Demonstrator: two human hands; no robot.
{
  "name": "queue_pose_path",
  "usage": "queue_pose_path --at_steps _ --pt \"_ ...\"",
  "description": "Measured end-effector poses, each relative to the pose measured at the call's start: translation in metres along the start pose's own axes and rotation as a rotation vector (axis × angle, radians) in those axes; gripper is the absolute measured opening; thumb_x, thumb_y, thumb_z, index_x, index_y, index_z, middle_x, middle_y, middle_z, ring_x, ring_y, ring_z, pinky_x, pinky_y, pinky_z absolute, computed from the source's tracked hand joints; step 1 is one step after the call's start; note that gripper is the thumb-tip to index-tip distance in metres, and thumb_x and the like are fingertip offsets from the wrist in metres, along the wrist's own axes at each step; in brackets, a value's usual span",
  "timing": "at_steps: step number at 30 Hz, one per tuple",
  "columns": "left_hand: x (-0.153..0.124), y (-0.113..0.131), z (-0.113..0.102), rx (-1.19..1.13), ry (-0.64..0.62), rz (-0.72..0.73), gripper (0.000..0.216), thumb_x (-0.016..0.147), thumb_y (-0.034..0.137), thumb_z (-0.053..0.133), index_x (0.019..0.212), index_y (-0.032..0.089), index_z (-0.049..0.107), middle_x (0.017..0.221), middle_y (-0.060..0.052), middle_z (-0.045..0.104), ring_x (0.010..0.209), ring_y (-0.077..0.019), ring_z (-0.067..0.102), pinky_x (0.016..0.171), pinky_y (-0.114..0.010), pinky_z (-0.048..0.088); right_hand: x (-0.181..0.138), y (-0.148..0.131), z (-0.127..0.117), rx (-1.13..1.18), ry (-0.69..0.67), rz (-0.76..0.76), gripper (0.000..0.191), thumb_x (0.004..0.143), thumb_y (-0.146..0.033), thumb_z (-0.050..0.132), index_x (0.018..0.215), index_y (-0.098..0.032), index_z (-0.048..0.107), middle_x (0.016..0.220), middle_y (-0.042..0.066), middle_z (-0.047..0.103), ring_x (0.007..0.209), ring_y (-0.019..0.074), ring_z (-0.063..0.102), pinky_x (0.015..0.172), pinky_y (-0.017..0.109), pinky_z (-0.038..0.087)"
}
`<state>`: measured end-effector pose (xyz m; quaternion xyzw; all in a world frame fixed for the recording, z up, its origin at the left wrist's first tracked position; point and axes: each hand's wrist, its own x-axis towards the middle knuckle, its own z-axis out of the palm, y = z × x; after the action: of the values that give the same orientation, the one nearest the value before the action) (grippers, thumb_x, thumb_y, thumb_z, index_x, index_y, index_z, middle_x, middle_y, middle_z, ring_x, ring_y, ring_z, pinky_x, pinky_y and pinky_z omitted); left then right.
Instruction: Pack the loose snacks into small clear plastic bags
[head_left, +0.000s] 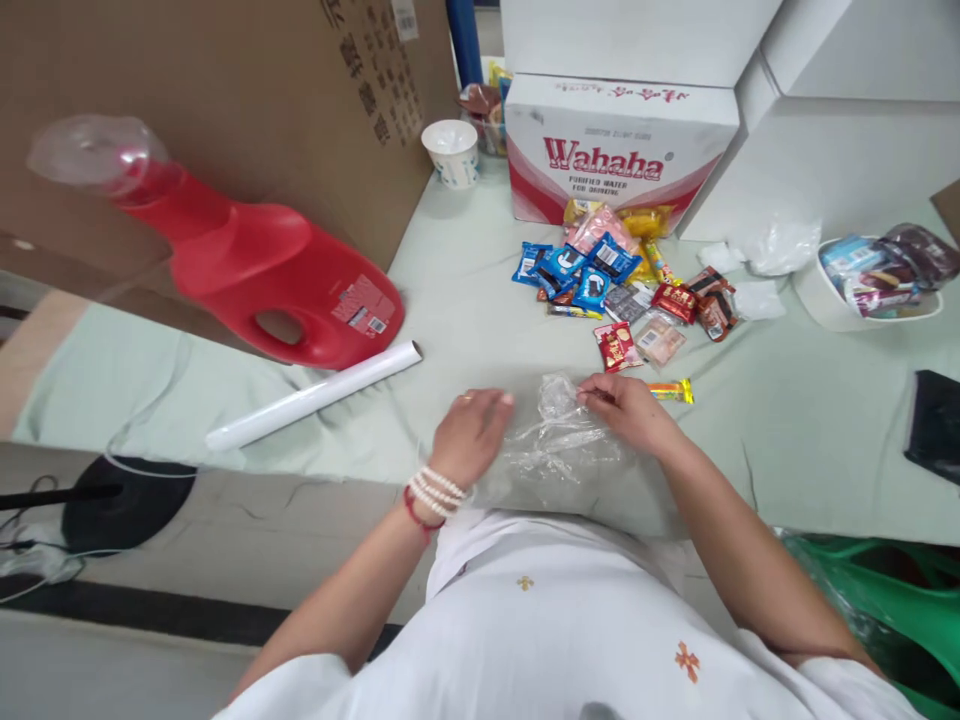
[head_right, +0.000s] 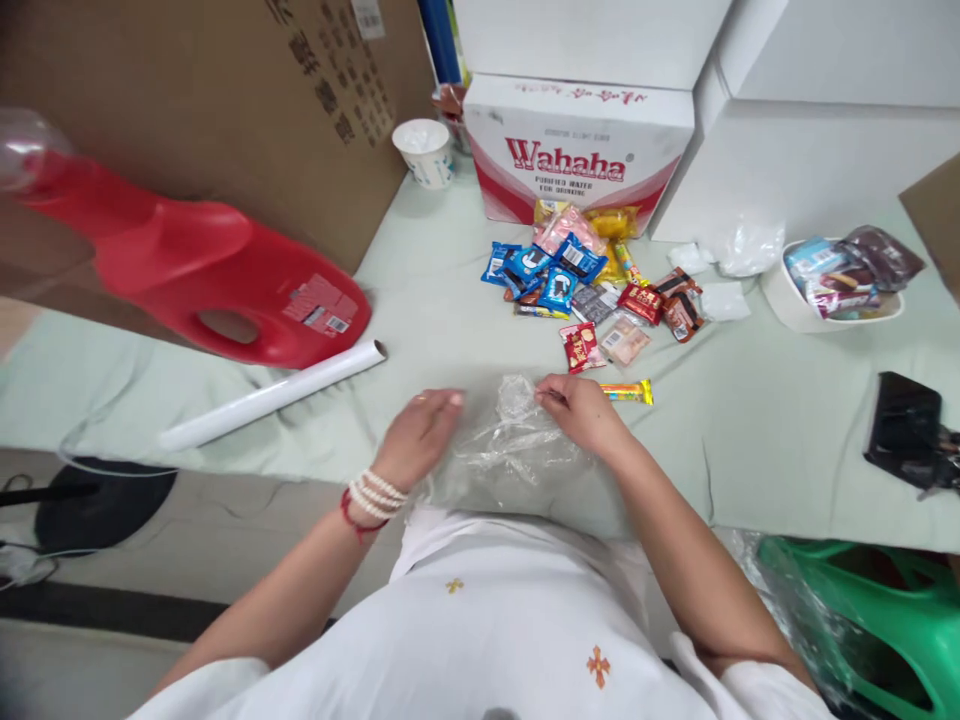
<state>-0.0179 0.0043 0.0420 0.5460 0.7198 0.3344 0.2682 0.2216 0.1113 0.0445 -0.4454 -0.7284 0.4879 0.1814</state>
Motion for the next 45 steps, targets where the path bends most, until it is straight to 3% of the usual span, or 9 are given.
queue_pose_path --at_steps 5,10,16,21,26,29,33,40,45 --pt "0.020 0.009 0.029 -0.332 -0.279 -0.134 0.045 0.081 0.059 0.071 0.060 0.021 0.057 0.054 0.005 0.042 0.055 -0.0126 0.035 0.056 -0.027 0.028 -0.012 0.003 -0.003 0.200 0.115 0.039 0.030 0.090 -0.053 0.067 0.091 -0.024 0.071 0.072 0.000 0.065 0.058 0.0150 0.050 0.055 0.027 0.038" --pt "0.016 0.000 0.030 -0.707 -0.137 -0.230 0.051 0.082 0.069 0.069 0.073 0.020 0.064 0.052 0.007 0.040 0.051 -0.0096 0.034 0.051 -0.024 0.027 -0.025 0.018 -0.004 0.259 0.261 0.134 0.035 0.090 -0.060 0.066 0.087 -0.025 0.064 0.056 -0.005 0.053 0.045 0.0128 0.042 0.047 0.028 0.032" --pt "0.010 -0.009 0.026 -0.818 -0.006 -0.325 0.049 0.080 0.069 0.073 0.079 0.021 0.065 0.055 0.008 0.039 0.045 -0.0072 0.034 0.043 -0.021 0.028 -0.032 0.021 0.008 0.413 0.273 0.207 0.036 0.089 -0.060 0.068 0.091 -0.025 0.066 0.058 -0.005 0.052 0.043 0.0119 0.041 0.042 0.027 0.029" --pt "0.016 -0.023 0.018 -0.837 0.224 -0.353 0.049 0.080 0.069 0.072 0.080 0.022 0.063 0.056 0.009 0.038 0.046 -0.0080 0.031 0.042 -0.022 0.026 -0.035 0.024 -0.004 0.457 0.440 0.223 0.034 0.089 -0.058 0.071 0.089 -0.024 0.065 0.059 -0.006 0.050 0.045 0.0107 0.039 0.043 0.025 0.028" --pt "0.016 -0.037 0.006 -0.408 0.415 -0.266 0.040 0.090 0.060 0.063 0.098 0.021 0.064 0.077 0.001 0.057 0.065 -0.0146 0.054 0.057 -0.027 0.044 -0.035 0.037 -0.004 0.390 0.432 0.273 0.037 0.089 -0.060 0.069 0.092 -0.023 0.065 0.060 -0.005 0.052 0.045 0.0111 0.041 0.043 0.025 0.030" --pt "0.010 -0.032 0.003 0.098 0.551 0.072 0.031 0.094 0.043 0.061 0.113 0.018 0.066 0.108 -0.012 0.068 0.107 -0.0253 0.064 0.093 -0.041 0.050 -0.029 0.038 0.005 0.297 0.458 0.281 0.039 0.091 -0.062 0.064 0.093 -0.023 0.064 0.061 -0.005 0.054 0.045 0.0121 0.043 0.044 0.026 0.034" --pt "0.013 -0.026 0.010 0.457 0.048 0.485 0.033 0.102 0.034 0.048 0.125 0.023 0.070 0.131 -0.013 0.072 0.133 -0.0290 0.059 0.119 -0.055 0.031 -0.025 0.033 0.011 0.275 0.461 0.289 0.042 0.090 -0.064 0.061 0.091 -0.023 0.063 0.057 -0.005 0.052 0.044 0.0134 0.044 0.044 0.027 0.035" --pt "0.019 -0.051 0.014 0.629 -0.050 0.259 0.060 0.105 0.042 0.034 0.161 0.021 0.039 0.166 -0.018 0.040 0.152 -0.0363 0.041 0.121 -0.073 0.015 -0.064 0.048 -0.016 0.013 0.478 0.283 0.046 0.097 -0.064 0.049 0.089 -0.021 0.066 0.068 0.000 0.060 0.053 0.0171 0.053 0.052 0.030 0.044" --pt "0.009 -0.052 0.006 0.644 0.057 0.351 0.055 0.106 0.037 0.035 0.160 0.031 0.041 0.168 -0.012 0.039 0.159 -0.0370 0.028 0.123 -0.072 0.005 -0.060 0.043 -0.042 -0.640 0.344 0.092 0.039 0.103 -0.040 0.047 0.134 -0.024 0.064 0.136 0.012 0.062 0.090 0.0216 0.069 0.075 0.033 0.053"
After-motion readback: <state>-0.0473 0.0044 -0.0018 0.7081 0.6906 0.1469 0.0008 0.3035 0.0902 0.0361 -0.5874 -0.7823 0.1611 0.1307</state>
